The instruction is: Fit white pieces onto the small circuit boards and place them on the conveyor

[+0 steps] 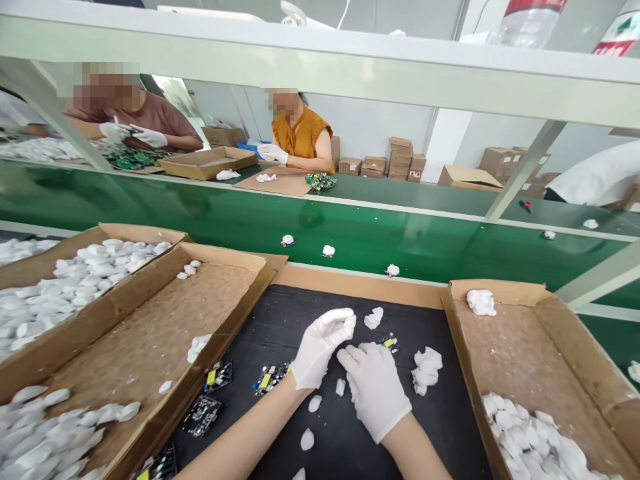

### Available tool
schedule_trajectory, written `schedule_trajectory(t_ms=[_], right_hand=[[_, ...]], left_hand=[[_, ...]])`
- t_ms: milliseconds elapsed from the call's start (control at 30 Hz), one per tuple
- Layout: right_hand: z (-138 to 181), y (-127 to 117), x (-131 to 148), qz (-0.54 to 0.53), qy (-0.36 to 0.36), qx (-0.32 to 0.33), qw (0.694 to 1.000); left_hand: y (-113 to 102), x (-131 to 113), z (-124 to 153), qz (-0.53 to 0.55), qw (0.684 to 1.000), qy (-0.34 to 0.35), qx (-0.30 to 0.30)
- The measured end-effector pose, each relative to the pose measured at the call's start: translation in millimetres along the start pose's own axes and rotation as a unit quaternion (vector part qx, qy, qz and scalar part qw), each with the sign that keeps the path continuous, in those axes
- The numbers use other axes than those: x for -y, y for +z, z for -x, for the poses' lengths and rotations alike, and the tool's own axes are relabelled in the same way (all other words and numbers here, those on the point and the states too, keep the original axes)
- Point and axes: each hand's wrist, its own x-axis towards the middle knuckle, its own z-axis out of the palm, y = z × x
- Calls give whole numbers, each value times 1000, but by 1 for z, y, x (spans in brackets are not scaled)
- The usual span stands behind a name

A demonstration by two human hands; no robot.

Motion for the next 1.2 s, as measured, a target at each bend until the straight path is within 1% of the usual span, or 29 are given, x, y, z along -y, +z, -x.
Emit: schedule_trajectory(t_ms=[133, 200, 267, 333, 400, 467, 500, 567, 633, 667, 767, 833, 867, 933, 1000, 1067, 1133, 1200], right_hand=[[1, 6, -1, -49, 16, -35, 998], [0, 7, 1, -48, 31, -30, 998], [-2, 6, 5, -23, 56, -12, 998], [-4, 2, 7, -1, 68, -8, 998], [-4, -3, 8, -13, 67, -31, 997], [-2, -11, 6, -57, 82, -88, 991], [-1, -14, 5, -85, 97, -126, 984], [1, -19, 2, -146, 128, -206, 959], [2, -20, -1, -213, 160, -258, 929], [2, -20, -2, -249, 178, -268, 913], [1, -17, -6, -341, 228, -265, 873], [0, -17, -7, -362, 249, -262, 859], [-1, -18, -8, -355, 254, -261, 861], [-1, -21, -7, -314, 248, -246, 883], [-2, -23, -5, -259, 233, -226, 910], [-2, -25, -1, -220, 217, -211, 927], [-1, -24, 1, -214, 199, -204, 934], [0, -23, 2, -244, 184, -201, 931]], left_hand=[[3, 0, 2, -19, 1000, -4, 5], [4, 1, 4, -39, 999, -13, 18], [4, 2, 5, -58, 997, -28, 31], [3, 4, 6, -67, 996, -35, 42], [2, 5, 5, -67, 996, -30, 53], [1, 6, 5, -65, 996, -18, 66], [0, 6, 5, -65, 995, -12, 74], [-1, 6, 6, -69, 992, 3, 101], [-2, 6, 9, -73, 987, 16, 139], [-2, 6, 11, -79, 984, 20, 158], [-1, 6, 16, -102, 975, 31, 196], [0, 6, 18, -103, 972, 39, 208], [1, 7, 19, -95, 972, 43, 210], [3, 8, 20, -93, 975, 44, 196], [6, 9, 21, -130, 977, 40, 163], [7, 9, 22, -173, 976, 25, 133], [8, 7, 22, -184, 975, 10, 124], [7, 4, 22, -176, 977, 9, 120]])
